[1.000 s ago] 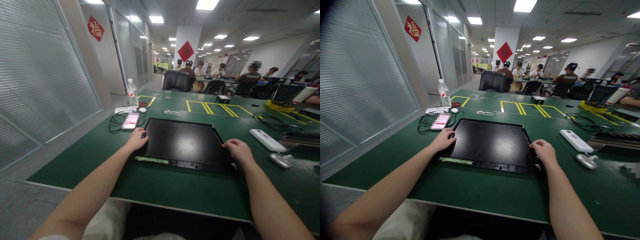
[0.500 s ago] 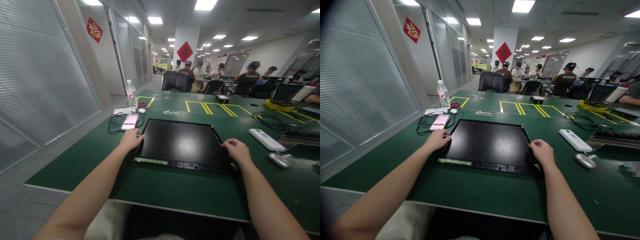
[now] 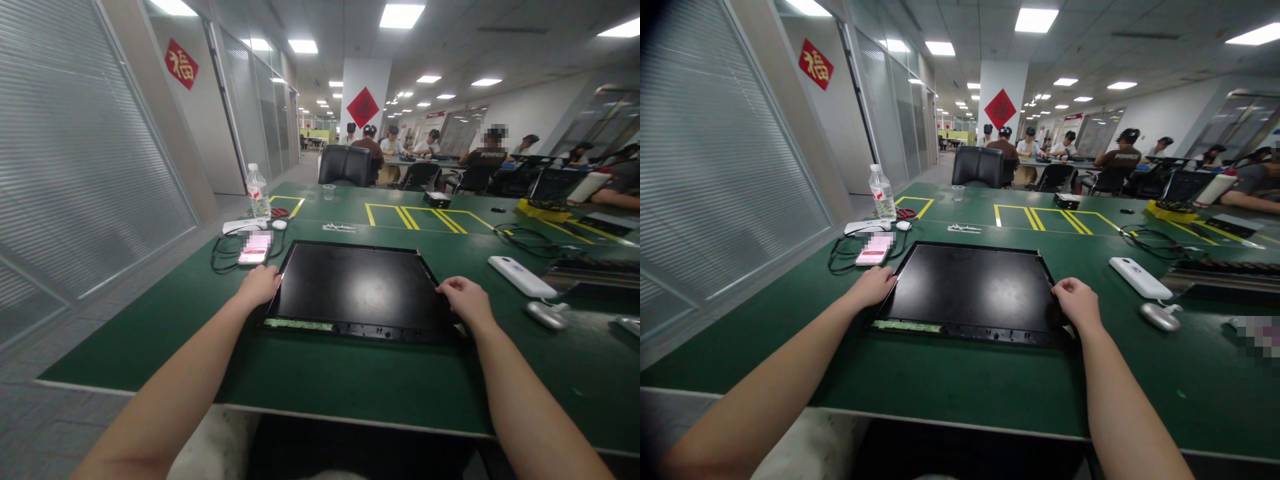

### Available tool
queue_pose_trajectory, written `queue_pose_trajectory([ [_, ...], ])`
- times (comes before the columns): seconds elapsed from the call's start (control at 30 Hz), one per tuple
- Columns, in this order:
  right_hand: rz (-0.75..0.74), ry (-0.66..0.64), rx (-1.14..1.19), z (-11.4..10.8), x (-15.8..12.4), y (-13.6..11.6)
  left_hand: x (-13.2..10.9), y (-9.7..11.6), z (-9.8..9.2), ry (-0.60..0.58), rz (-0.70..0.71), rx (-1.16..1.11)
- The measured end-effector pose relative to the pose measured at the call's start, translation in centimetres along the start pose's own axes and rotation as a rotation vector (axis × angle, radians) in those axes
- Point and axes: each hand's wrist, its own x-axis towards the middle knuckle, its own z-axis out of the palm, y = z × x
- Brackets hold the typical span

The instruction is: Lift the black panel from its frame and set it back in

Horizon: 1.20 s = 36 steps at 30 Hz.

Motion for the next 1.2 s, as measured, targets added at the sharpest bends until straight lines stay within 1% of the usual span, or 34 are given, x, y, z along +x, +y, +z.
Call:
queue_pose_trajectory([
  [0.13, -0.017, 0.005, 0.010, 0.2, 0.3, 0.4, -0.1, -0.1, -0.4, 0.018, 0.032, -0.058],
  [0.3, -0.012, 0.018, 0.001, 0.4, 0.6, 0.7, -0.1, -0.5, -0.9, 0.060, 0.025, -0.242],
  [0.43, -0.001, 0.015, -0.008, 0.3, 0.7, 0.9, 0.0, -0.6, -0.9, 0.102, 0.014, -0.429],
  [0.5, 0.009, 0.016, -0.005, 0.3, 0.8, 0.9, 0.0, -0.4, -0.8, 0.139, -0.034, -0.550],
  [0.6, -0.004, 0.030, -0.001, 0.3, 0.8, 0.9, -0.1, 0.2, -0.8, 0.192, -0.144, -0.784],
  [0.73, 0.004, 0.018, -0.002, 0.3, 0.8, 1.0, -0.3, 1.1, -1.0, 0.180, -0.248, -1.062],
  [0.8, 0.007, 0.010, -0.003, 0.3, 0.9, 1.1, -0.4, 1.3, -1.1, 0.174, -0.295, -1.130],
  [0.9, -0.009, 0.016, 0.002, 0.3, 1.0, 1.2, -0.3, 1.4, -1.2, 0.174, -0.360, -1.175],
  [1.2, -0.010, 0.020, -0.016, 0.4, 1.2, 1.4, 0.1, 1.3, -1.0, 0.156, -0.459, -1.360],
])
